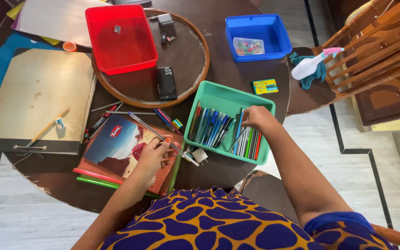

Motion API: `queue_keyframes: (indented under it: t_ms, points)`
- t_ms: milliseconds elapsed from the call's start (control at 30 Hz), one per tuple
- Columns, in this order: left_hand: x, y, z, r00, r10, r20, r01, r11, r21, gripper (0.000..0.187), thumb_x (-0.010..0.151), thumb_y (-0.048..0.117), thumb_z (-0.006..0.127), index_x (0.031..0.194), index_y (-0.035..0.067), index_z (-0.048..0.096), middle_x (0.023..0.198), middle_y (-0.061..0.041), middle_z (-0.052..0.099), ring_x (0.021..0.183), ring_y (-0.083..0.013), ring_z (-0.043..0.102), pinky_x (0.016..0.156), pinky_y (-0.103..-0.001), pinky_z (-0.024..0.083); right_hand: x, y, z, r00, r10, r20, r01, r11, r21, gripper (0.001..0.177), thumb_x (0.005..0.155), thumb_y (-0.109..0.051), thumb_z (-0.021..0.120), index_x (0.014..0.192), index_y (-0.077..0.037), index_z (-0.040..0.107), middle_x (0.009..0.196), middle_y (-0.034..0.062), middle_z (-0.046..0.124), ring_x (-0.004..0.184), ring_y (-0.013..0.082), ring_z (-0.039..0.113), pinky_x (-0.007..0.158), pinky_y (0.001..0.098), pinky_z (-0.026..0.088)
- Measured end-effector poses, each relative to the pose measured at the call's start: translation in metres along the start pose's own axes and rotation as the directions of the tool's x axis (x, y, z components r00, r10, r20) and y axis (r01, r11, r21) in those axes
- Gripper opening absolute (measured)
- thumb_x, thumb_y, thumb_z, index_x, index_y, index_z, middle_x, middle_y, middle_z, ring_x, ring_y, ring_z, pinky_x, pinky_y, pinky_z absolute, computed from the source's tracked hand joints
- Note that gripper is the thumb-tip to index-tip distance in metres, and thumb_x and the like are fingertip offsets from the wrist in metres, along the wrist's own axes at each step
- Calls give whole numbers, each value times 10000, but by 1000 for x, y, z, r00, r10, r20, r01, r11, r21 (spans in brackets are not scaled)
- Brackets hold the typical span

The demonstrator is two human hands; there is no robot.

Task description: The person organizes stationery items on a round table. They sort pens and markers into a green tray, place a charger and power bank into a red tray, and arrange small items like erasers and clips into separate containers.

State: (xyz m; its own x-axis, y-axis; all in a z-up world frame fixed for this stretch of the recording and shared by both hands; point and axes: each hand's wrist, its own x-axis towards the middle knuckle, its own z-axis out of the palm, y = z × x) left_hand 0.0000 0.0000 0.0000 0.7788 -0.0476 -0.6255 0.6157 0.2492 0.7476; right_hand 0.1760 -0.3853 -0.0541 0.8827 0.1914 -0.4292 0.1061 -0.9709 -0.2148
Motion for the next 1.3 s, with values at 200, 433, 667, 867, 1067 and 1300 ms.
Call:
queue_keyframes:
  t_ms: [200, 433, 667, 867, 1067, 1300]
  points:
    - [-1, -10, 0, 1000, 23, 18, -22, 998, -53, 234, 1025, 265, 538, 1226, 190, 629, 1067, 9, 733, 929, -110, 656, 795, -290, 502, 33, 0, 39, 978, -44, -204, 99, 958, 271, 384, 712, -182, 885, 1048, -84, 727, 994, 142, 766, 948, 283, 734, 849, 385, 566]
    - [-7, -11, -5, 999, -28, -32, 26, 998, -65, 197, 1032, 272, 541, 1194, 195, 624, 1063, 20, 737, 916, -107, 648, 785, -294, 491, 12, 4, 50, 937, -57, -346, 136, 969, 208, 314, 716, -150, 864, 1003, -81, 754, 994, 135, 747, 951, 306, 718, 852, 410, 564]
    - [2, -7, 5, 1000, -17, -17, 16, 999, -41, 206, 1025, 257, 539, 1192, 188, 638, 1067, 12, 737, 925, -96, 650, 795, -287, 499, -43, -34, 41, 994, 13, -109, -9, 999, 40, 169, 831, -267, 774, 993, -225, 803, 1013, 49, 733, 980, 274, 711, 841, 427, 574]
    - [12, -3, 17, 1000, -13, 10, 13, 1000, 21, 208, 1029, 266, 539, 1176, 175, 654, 1080, 11, 742, 903, -103, 647, 766, -285, 496, -66, -57, 43, 989, 36, -140, -36, 999, 5, 168, 889, -337, 717, 1008, -262, 810, 1062, 44, 694, 1002, 283, 691, 843, 442, 566]
    - [10, -3, 24, 999, -9, 40, 8, 1000, 25, 208, 1034, 277, 538, 1169, 163, 647, 1070, -1, 737, 893, -113, 657, 739, -277, 480, -62, -63, 48, 975, 73, -210, -71, 997, 21, 228, 919, -358, 692, 1072, -222, 793, 1077, 67, 685, 1036, 301, 674, 846, 465, 558]
    - [6, -11, 20, 999, -19, 31, 17, 999, 52, 251, 1023, 272, 530, 1216, 157, 642, 1061, 9, 740, 890, -112, 651, 734, -269, 462, -60, -75, 52, 969, 12, -245, -14, 1000, -7, 264, 897, -351, 701, 1113, -222, 782, 1091, 81, 662, 1057, 310, 663, 858, 464, 558]
